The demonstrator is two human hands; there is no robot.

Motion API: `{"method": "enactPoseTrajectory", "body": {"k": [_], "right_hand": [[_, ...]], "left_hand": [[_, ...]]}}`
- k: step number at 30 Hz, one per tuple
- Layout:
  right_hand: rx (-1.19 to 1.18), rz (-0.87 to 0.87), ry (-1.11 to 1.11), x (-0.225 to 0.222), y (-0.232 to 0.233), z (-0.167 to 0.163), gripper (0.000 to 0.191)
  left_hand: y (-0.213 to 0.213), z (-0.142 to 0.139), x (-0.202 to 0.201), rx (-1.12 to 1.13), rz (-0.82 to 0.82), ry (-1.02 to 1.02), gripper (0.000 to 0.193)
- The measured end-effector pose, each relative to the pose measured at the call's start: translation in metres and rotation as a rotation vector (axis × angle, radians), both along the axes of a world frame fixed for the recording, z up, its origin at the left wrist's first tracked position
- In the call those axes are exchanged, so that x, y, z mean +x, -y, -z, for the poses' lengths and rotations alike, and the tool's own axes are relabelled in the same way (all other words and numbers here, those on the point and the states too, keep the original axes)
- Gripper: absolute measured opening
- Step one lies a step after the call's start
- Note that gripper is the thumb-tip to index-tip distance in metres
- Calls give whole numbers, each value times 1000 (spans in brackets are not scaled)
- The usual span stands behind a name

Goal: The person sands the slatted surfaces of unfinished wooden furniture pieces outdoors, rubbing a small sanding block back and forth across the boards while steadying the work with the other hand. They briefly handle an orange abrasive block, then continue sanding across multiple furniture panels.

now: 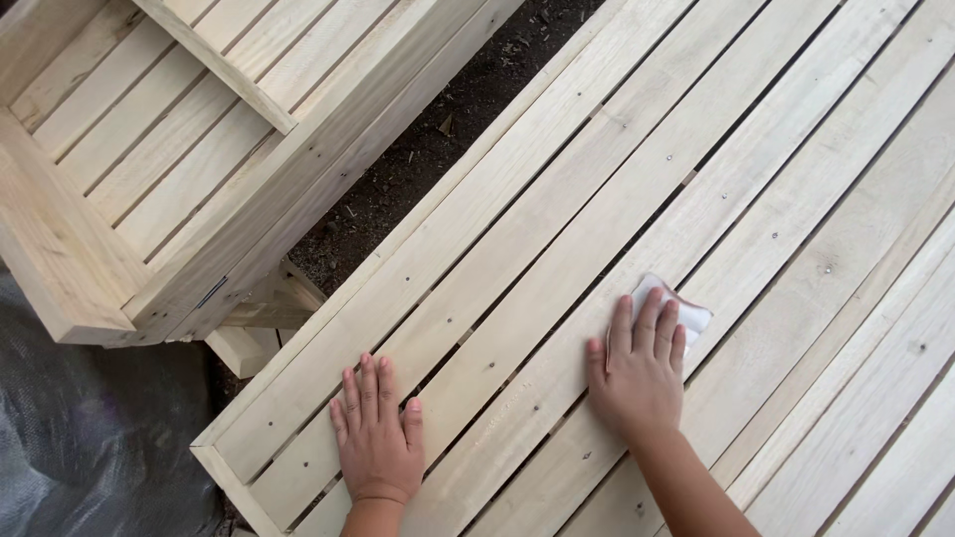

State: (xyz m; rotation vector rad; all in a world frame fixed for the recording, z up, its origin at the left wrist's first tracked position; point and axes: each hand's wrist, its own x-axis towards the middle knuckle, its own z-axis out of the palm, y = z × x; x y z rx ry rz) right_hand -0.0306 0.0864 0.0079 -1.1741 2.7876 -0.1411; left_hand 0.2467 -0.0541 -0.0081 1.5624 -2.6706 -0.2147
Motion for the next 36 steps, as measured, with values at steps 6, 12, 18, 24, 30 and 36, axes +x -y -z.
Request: {"method": "enactPoseTrajectory", "body": {"k": [6, 12, 18, 24, 30, 36], "right_hand": [[-76, -55, 50, 63, 76, -14, 70], [-68, -783, 107, 168, 60, 0, 67], [60, -135, 29, 16, 127, -5, 73], [10, -344, 6, 133, 179, -5, 73], [26, -799, 53, 143, 170, 5, 70], [-2, -112, 52, 57, 250, 5, 74]], "left_hand": [[18, 16, 34, 13, -337, -28, 74], [35, 5, 56, -17, -467, 0, 71], [33, 2, 47, -36, -452, 49, 69], [43, -3, 48, -25, -401, -16, 70], [61, -6, 67, -47, -225, 71, 67], [62, -3, 66, -59, -283, -54, 70]]}}
